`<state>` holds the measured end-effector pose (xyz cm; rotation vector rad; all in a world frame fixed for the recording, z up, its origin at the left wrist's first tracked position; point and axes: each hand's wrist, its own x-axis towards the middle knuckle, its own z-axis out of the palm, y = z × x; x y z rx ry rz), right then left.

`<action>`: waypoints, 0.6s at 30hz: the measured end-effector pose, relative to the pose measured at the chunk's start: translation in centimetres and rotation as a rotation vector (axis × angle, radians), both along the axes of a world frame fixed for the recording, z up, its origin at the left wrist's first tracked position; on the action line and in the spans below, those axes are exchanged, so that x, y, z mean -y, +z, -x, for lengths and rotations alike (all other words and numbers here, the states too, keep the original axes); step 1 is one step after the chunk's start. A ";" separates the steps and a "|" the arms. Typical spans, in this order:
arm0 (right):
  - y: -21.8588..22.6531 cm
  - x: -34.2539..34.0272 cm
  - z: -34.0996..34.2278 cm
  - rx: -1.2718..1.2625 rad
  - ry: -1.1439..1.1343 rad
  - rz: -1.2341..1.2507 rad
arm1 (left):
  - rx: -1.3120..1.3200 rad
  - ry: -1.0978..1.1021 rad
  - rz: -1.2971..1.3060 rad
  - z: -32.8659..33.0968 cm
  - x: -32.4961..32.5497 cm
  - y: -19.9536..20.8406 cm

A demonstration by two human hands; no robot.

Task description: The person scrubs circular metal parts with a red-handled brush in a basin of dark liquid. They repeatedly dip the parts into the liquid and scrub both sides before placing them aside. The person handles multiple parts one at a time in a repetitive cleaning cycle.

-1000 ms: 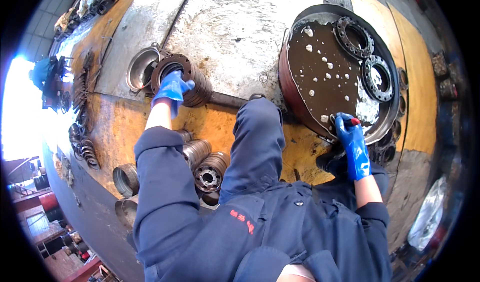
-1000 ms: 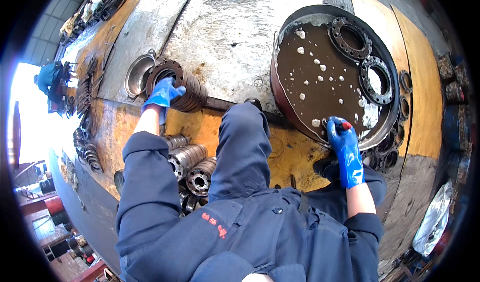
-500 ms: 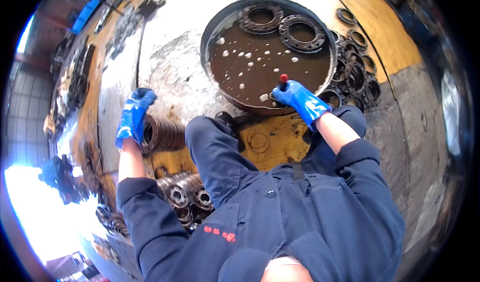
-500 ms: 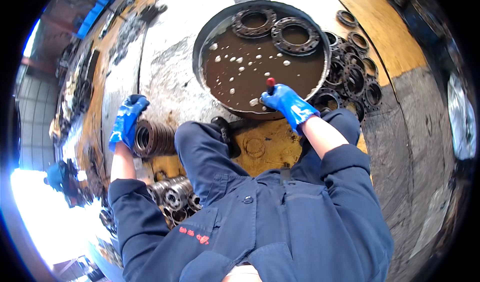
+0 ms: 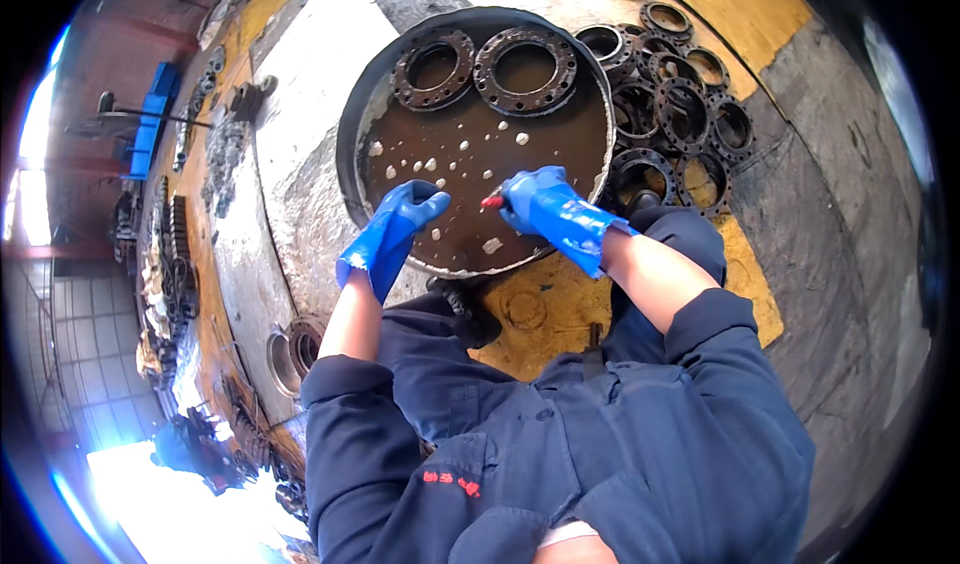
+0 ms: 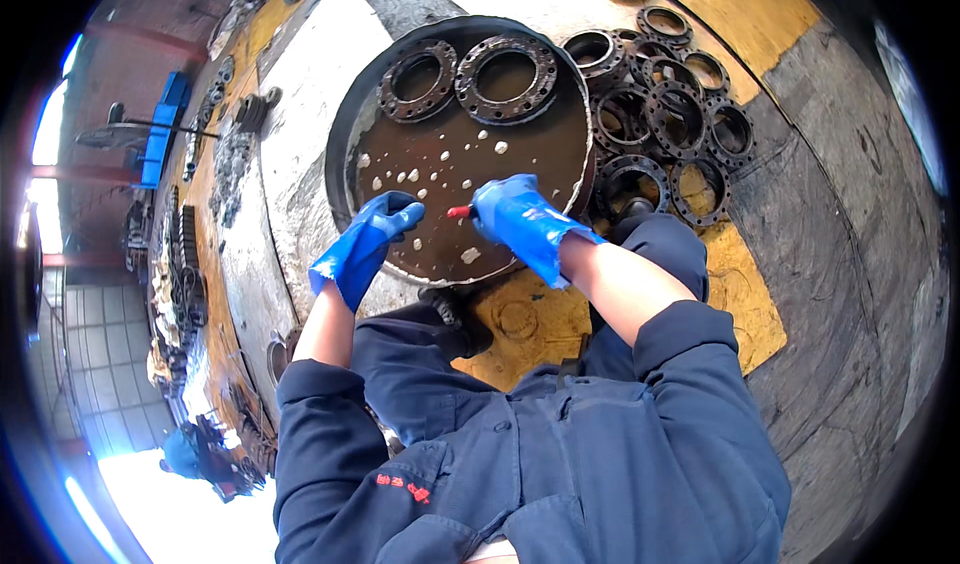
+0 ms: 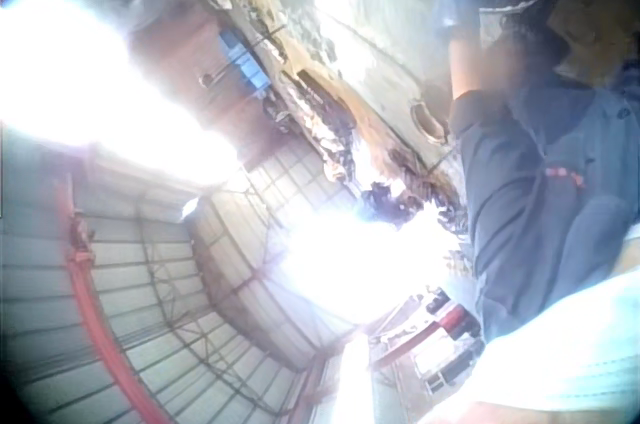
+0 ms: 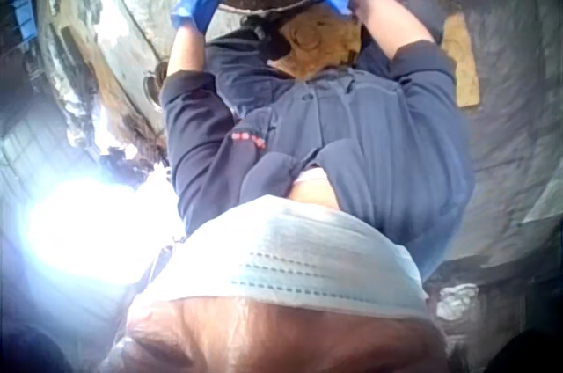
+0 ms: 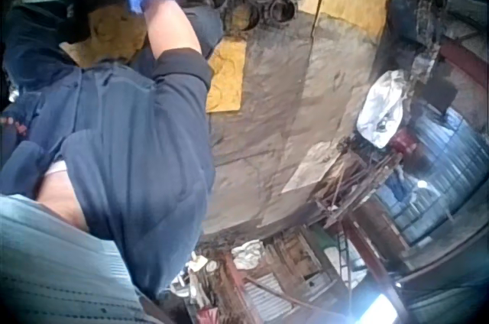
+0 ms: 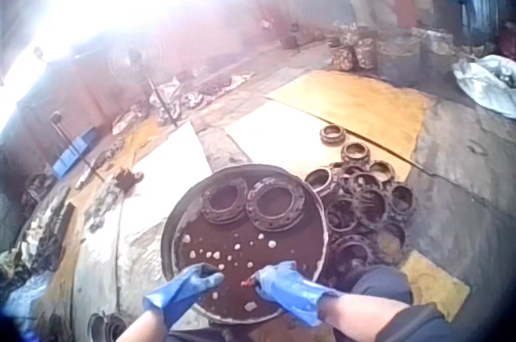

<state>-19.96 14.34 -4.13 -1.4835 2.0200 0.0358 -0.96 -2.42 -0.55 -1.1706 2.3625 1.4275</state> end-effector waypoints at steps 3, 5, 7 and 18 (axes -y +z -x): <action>-1.0 0.3 0.3 -0.091 0.117 -0.058 | 0.012 0.027 -0.171 4.2 0.0 -0.1; -0.9 0.3 0.4 -0.074 0.140 -0.080 | -0.042 0.106 -0.282 5.9 0.4 -0.6; -0.5 0.2 0.8 -0.069 0.167 -0.140 | -0.142 0.229 -0.406 7.1 1.4 -1.5; -0.6 1.9 0.4 0.082 0.147 -0.250 | -0.029 0.607 0.099 15.1 16.0 -6.3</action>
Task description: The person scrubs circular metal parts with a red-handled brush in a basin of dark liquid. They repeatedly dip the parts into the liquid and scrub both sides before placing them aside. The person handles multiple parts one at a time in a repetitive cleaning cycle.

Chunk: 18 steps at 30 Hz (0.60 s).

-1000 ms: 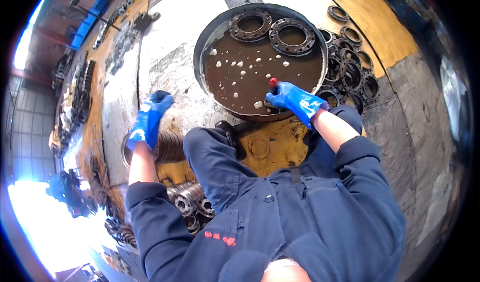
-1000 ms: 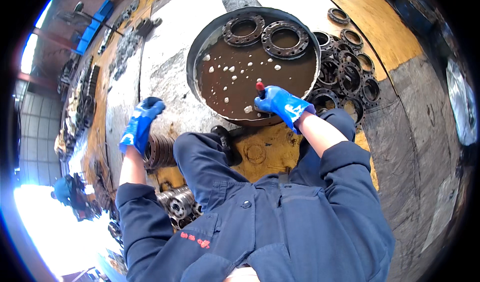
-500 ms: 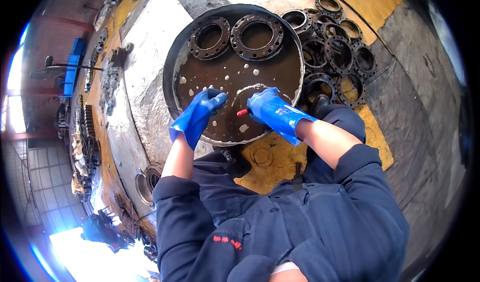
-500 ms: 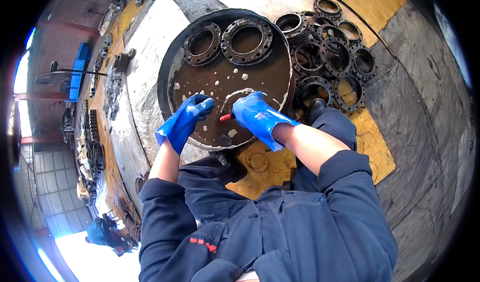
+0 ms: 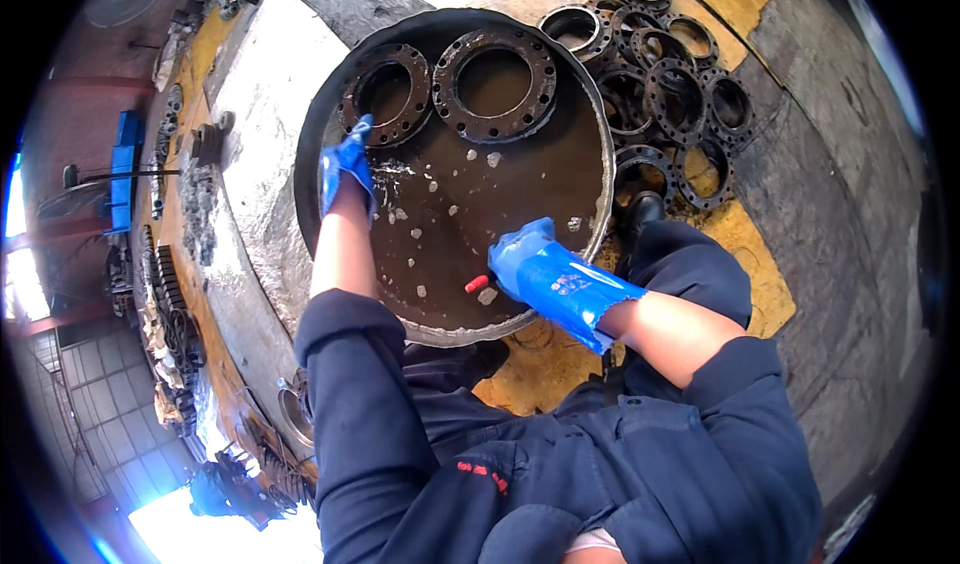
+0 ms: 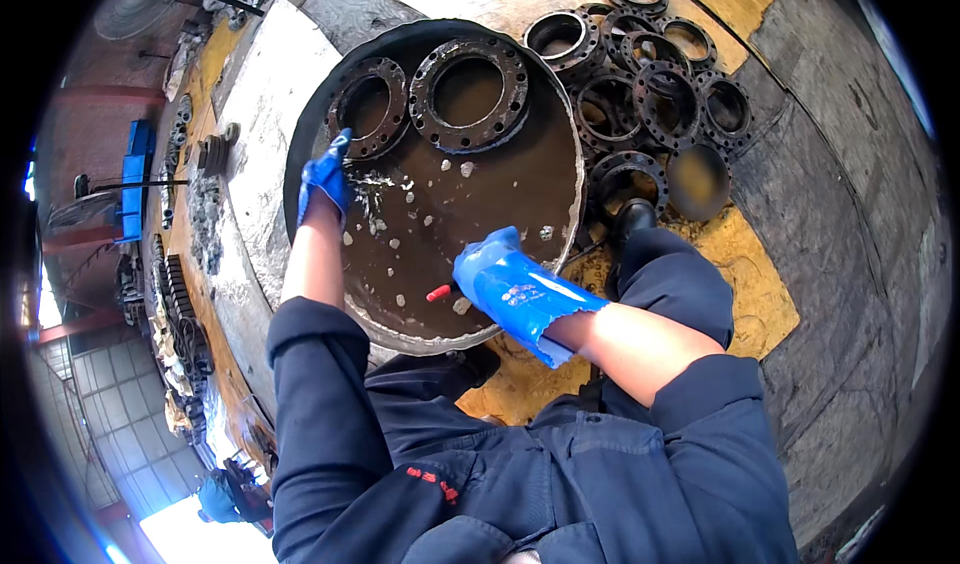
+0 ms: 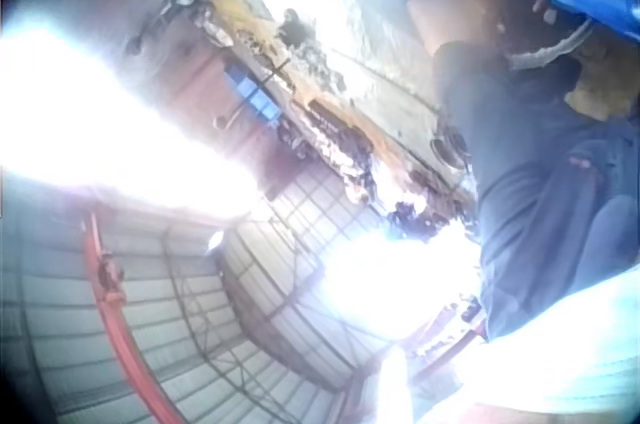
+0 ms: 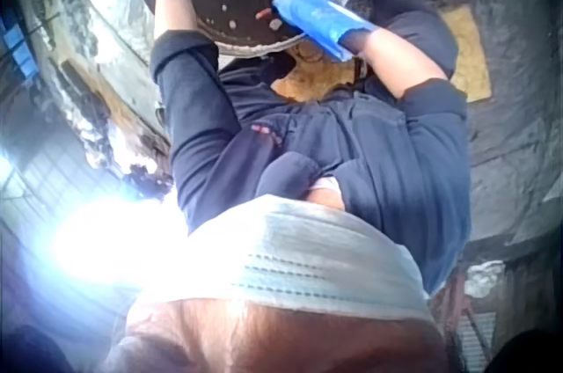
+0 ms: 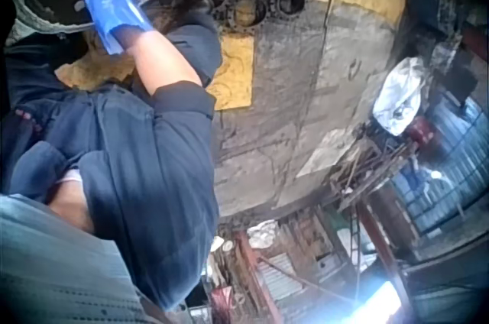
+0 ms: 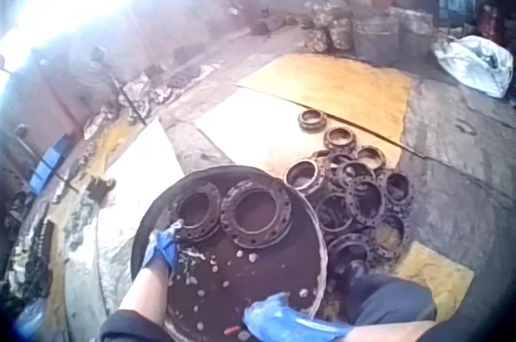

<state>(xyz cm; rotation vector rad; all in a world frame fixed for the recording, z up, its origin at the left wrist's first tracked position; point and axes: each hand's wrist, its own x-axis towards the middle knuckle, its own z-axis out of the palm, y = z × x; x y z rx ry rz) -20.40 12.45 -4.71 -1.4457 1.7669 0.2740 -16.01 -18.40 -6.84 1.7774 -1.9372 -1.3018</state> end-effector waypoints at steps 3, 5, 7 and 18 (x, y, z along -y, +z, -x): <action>0.4 0.3 0.5 -0.003 0.020 -0.026 | 0.023 -0.173 0.150 -0.2 3.0 -1.6; 0.1 0.3 0.7 0.013 -0.005 -0.027 | 0.127 -0.178 0.159 1.6 2.3 -0.7; 0.2 0.5 0.6 -0.003 -0.013 -0.030 | 0.255 -0.152 0.149 2.3 3.0 -1.1; -0.2 1.3 -0.3 0.039 0.037 -0.049 | 0.284 -0.202 0.241 0.3 3.9 0.5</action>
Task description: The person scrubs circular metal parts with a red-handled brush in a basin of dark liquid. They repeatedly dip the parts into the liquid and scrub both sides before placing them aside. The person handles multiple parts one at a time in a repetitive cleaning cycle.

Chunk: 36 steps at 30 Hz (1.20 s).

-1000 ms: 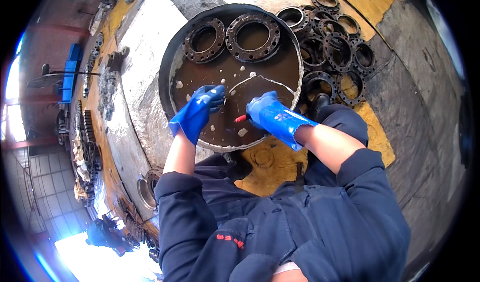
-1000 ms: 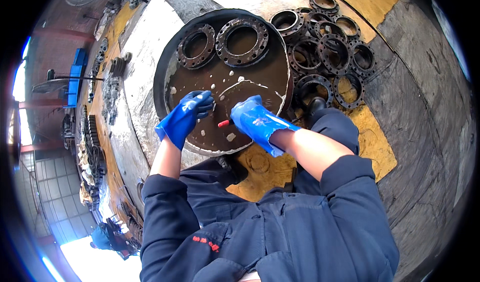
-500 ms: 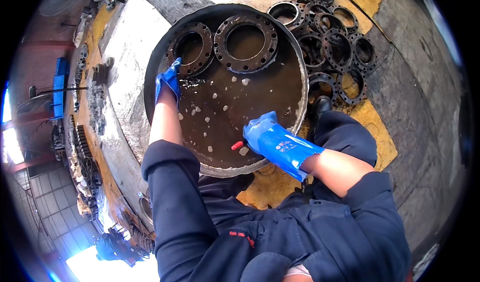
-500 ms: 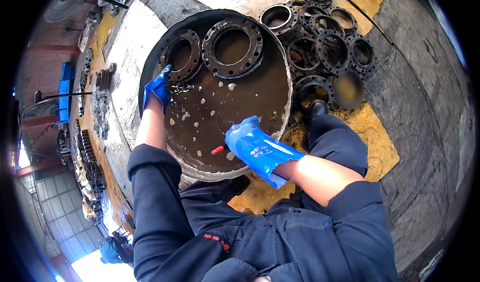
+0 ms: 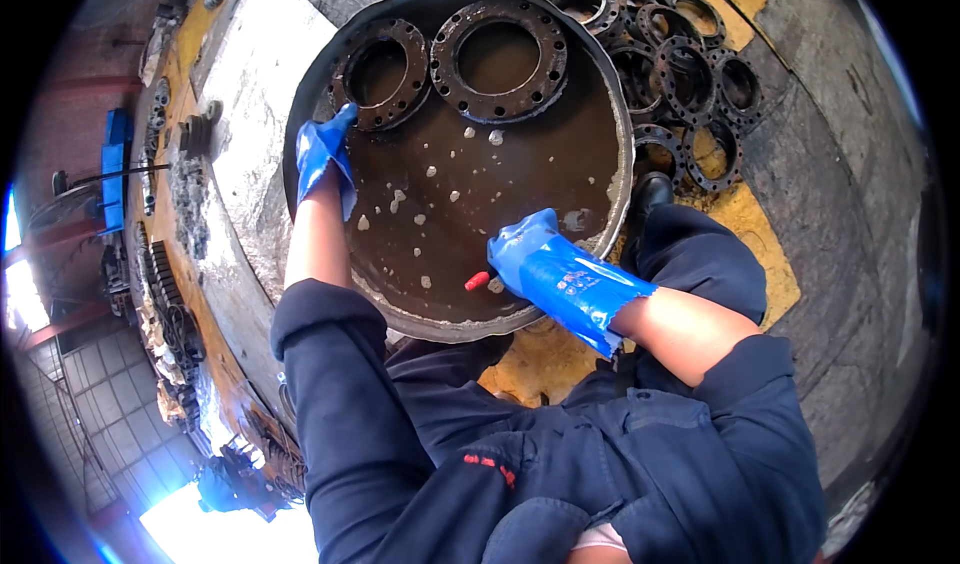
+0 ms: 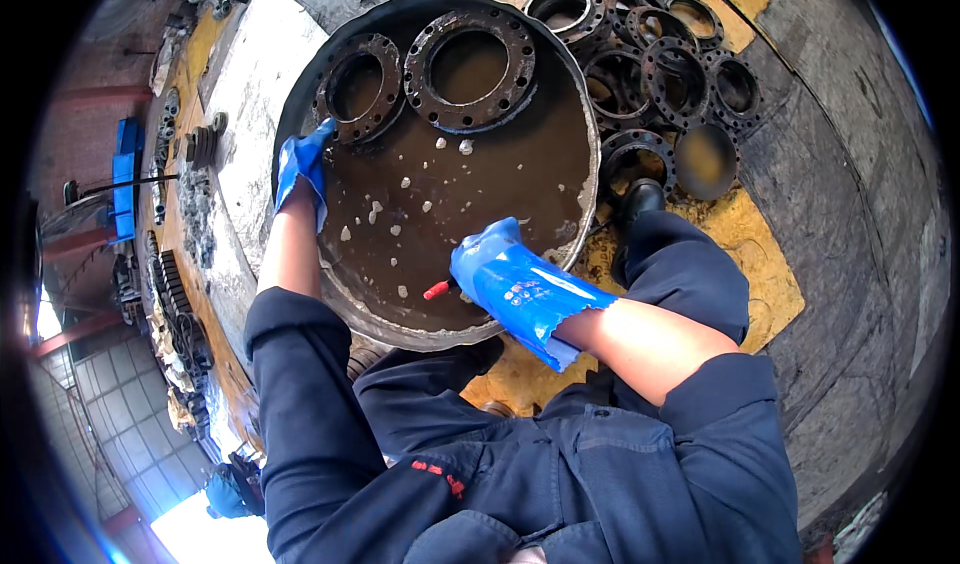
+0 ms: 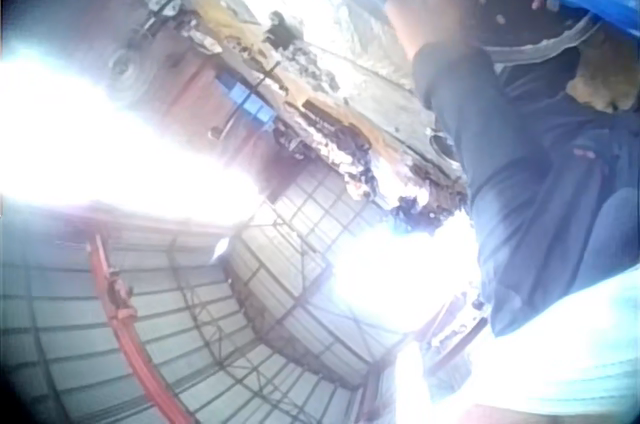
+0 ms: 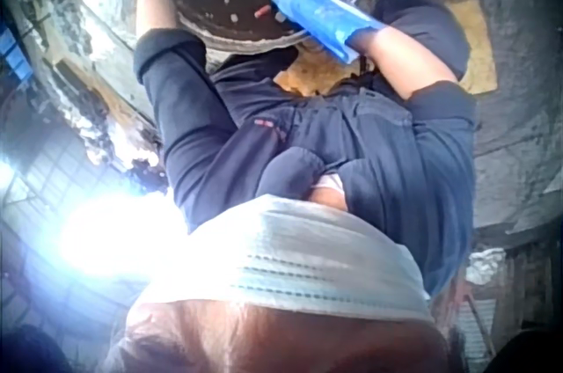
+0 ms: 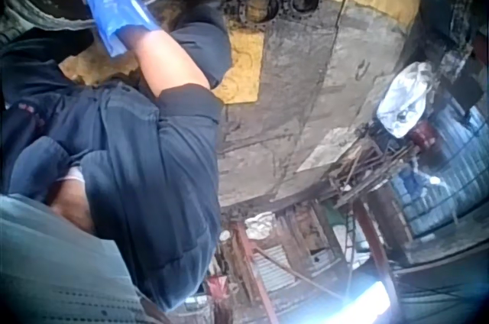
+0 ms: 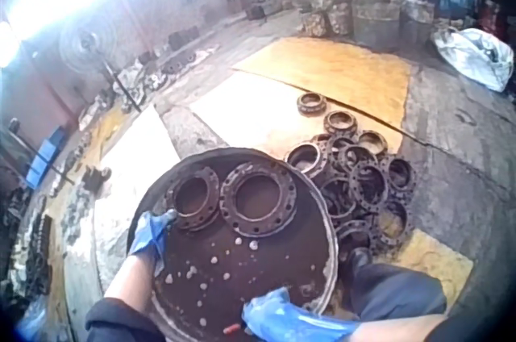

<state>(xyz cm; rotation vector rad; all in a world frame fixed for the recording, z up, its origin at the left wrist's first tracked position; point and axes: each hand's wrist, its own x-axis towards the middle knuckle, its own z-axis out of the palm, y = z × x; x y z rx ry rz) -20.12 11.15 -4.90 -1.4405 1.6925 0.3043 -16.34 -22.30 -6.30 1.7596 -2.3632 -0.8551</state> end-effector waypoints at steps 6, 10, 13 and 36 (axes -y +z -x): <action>-1.2 -0.2 0.1 -0.012 -0.017 0.006 | 0.159 -0.528 0.457 3.6 -6.4 2.3; -0.1 -0.3 -0.1 0.003 -0.033 0.037 | 0.296 -0.999 0.670 2.7 -5.9 -1.0; -0.7 -0.2 -0.3 0.012 -0.036 0.041 | 0.479 -0.882 0.668 4.8 -7.4 -0.6; -2.0 -0.6 -1.3 -0.023 0.041 0.104 | 0.737 -0.909 0.305 -2.2 -15.3 0.0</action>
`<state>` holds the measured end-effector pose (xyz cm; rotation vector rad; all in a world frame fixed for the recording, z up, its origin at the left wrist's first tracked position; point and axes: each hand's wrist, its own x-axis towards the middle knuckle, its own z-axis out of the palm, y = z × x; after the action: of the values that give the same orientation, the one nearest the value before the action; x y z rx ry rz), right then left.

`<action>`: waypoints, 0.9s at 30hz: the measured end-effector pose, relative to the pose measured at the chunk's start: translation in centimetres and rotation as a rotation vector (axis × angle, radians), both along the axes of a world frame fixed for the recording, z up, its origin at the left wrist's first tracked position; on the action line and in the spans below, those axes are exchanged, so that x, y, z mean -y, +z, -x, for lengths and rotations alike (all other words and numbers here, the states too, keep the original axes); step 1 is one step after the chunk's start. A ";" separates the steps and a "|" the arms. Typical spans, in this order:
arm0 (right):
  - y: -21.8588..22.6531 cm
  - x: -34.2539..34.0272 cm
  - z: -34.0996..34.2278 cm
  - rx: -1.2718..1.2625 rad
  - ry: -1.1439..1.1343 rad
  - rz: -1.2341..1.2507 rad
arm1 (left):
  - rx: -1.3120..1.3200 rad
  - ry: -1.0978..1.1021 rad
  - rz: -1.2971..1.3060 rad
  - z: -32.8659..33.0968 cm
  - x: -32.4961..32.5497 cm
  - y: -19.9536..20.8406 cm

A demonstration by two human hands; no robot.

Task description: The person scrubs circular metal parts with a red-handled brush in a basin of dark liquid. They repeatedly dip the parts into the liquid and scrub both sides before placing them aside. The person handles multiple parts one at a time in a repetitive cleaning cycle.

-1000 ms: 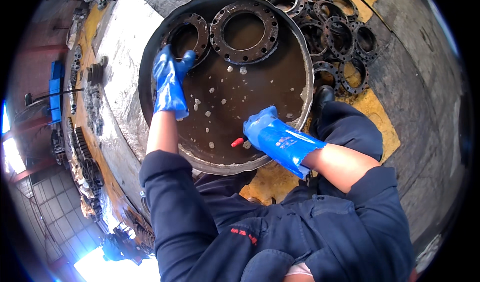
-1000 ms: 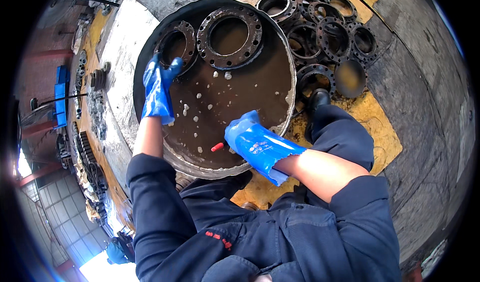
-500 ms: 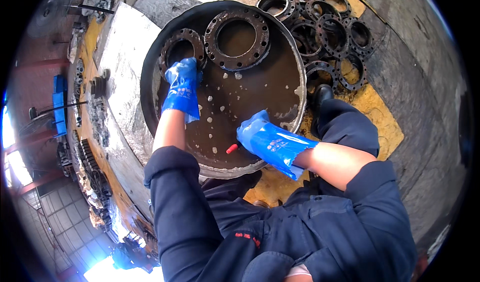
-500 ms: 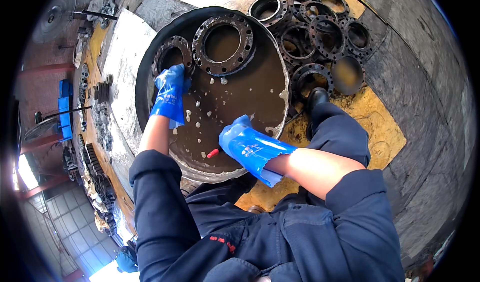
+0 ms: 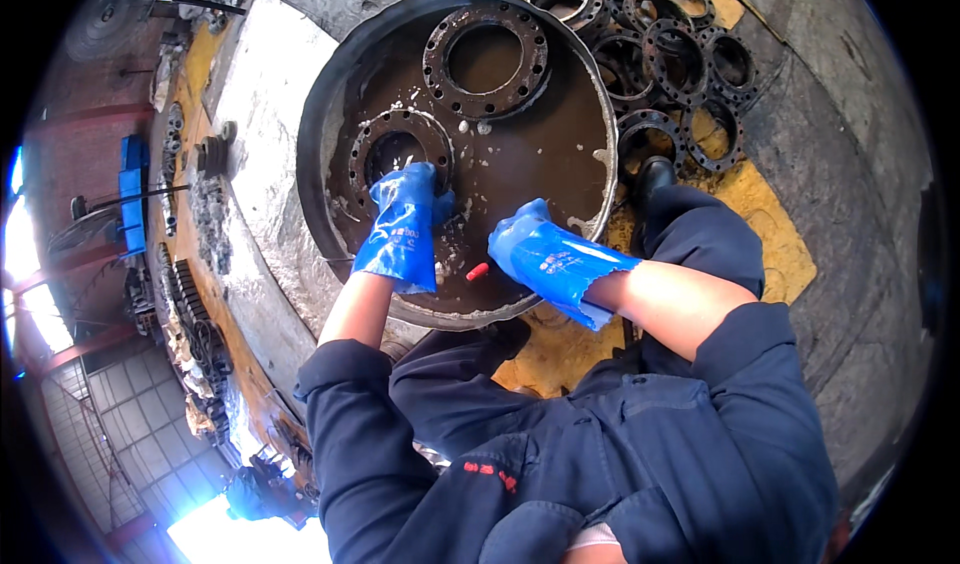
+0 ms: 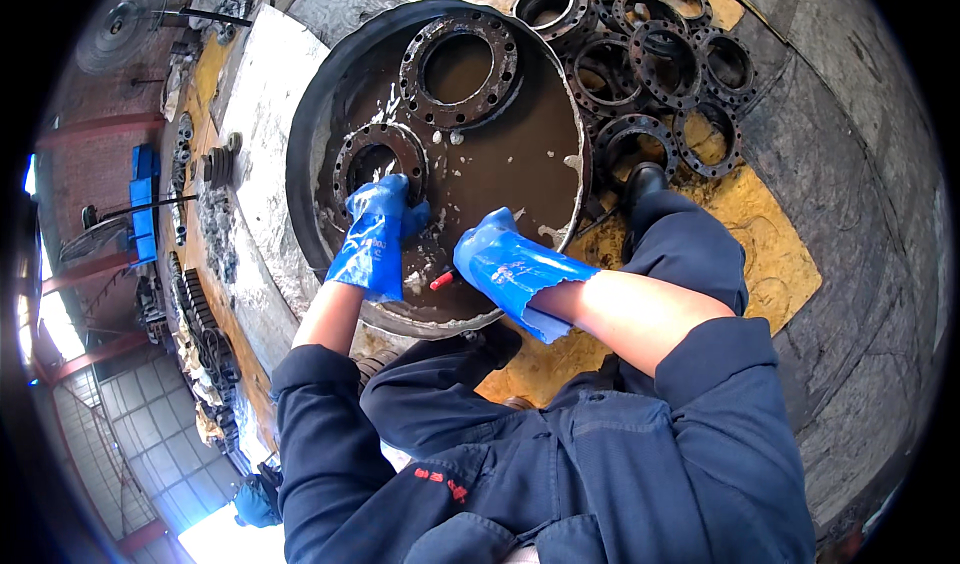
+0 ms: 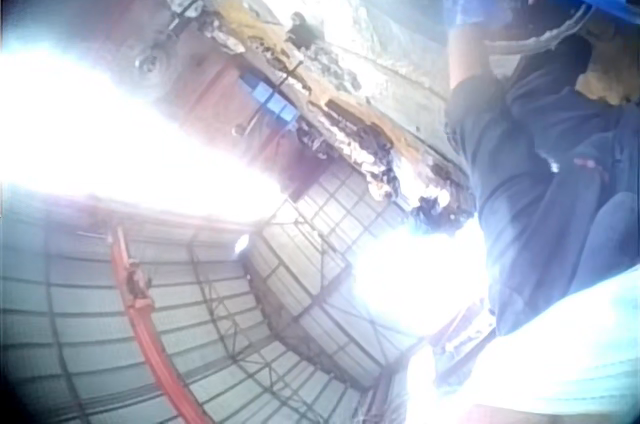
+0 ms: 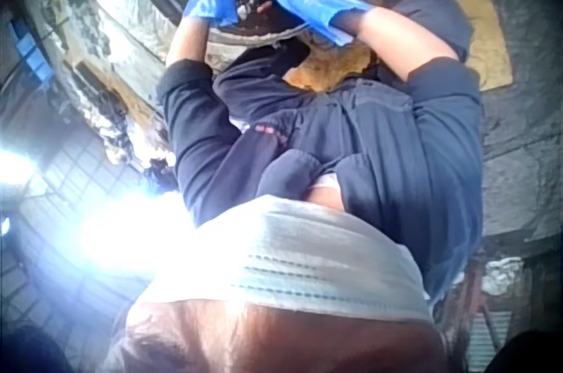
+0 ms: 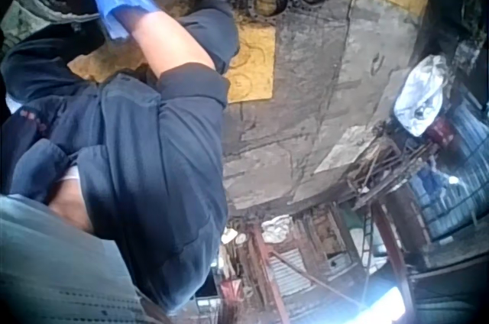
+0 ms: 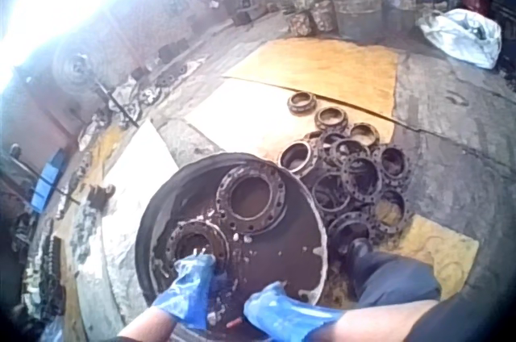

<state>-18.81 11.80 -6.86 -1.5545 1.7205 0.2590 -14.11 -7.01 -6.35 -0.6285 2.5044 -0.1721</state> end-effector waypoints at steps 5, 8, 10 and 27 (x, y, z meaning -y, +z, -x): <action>-0.5 0.4 0.0 -0.032 0.016 -0.037 | 0.109 -0.042 -0.060 -0.7 -1.7 -1.1; -0.4 0.3 0.2 -0.042 -0.021 -0.030 | 0.006 -0.010 -0.057 -1.9 -1.9 -2.5; -0.3 0.3 0.6 -0.004 -0.050 -0.012 | -0.032 -0.048 -0.125 -2.1 -1.8 -1.4; -1.1 0.7 0.4 -0.017 0.009 -0.087 | -0.367 0.451 -0.368 -3.1 14.1 -3.6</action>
<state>-19.25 11.11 -7.93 -1.5012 1.6928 0.3479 -11.06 -21.09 -9.93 -1.1164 2.5497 0.6046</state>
